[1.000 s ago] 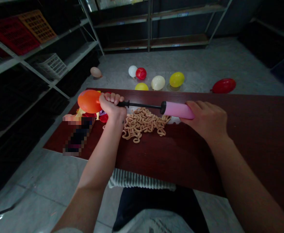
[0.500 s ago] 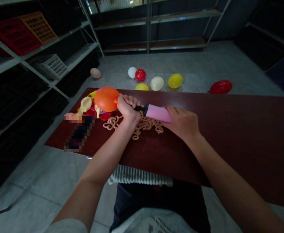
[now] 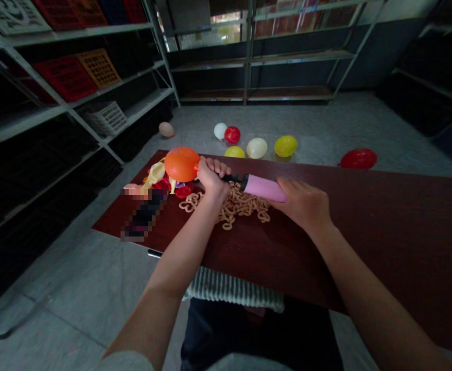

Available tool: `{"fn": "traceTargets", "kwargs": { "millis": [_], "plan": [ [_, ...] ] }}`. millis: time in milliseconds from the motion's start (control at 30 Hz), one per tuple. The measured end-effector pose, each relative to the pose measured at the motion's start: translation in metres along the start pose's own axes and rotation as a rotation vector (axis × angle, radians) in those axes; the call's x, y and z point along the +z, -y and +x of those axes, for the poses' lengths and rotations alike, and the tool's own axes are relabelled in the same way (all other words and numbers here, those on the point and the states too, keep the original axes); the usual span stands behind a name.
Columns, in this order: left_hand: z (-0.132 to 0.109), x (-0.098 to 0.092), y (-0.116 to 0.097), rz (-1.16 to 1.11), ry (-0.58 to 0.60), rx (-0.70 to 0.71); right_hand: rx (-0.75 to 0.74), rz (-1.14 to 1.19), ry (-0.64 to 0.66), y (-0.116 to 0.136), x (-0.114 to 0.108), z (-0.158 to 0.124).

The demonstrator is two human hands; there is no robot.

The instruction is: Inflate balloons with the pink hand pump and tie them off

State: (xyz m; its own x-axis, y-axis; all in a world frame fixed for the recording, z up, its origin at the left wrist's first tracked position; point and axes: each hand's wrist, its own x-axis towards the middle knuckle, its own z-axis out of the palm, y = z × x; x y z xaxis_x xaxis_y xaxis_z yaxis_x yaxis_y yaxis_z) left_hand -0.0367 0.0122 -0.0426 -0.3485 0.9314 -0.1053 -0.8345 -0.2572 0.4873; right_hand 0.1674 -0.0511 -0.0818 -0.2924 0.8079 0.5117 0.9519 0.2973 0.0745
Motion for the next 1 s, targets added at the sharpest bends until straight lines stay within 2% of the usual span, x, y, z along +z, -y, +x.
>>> {"fn": "traceTargets", "kwargs": {
  "millis": [433,600,733,1000],
  "plan": [
    [0.017,-0.001,-0.048,-0.013,0.043,0.097,-0.002,0.008,0.000,-0.041,-0.002,-0.006],
    [0.022,-0.004,-0.061,-0.003,0.086,0.135,0.007,-0.029,-0.026,-0.047,-0.006,-0.005],
    [0.021,-0.004,-0.060,0.005,0.093,0.151,-0.012,-0.061,-0.055,-0.044,-0.006,-0.007],
    [0.014,0.003,-0.050,-0.005,0.039,0.170,-0.002,-0.026,0.002,-0.043,-0.002,-0.012]
  ]
}}
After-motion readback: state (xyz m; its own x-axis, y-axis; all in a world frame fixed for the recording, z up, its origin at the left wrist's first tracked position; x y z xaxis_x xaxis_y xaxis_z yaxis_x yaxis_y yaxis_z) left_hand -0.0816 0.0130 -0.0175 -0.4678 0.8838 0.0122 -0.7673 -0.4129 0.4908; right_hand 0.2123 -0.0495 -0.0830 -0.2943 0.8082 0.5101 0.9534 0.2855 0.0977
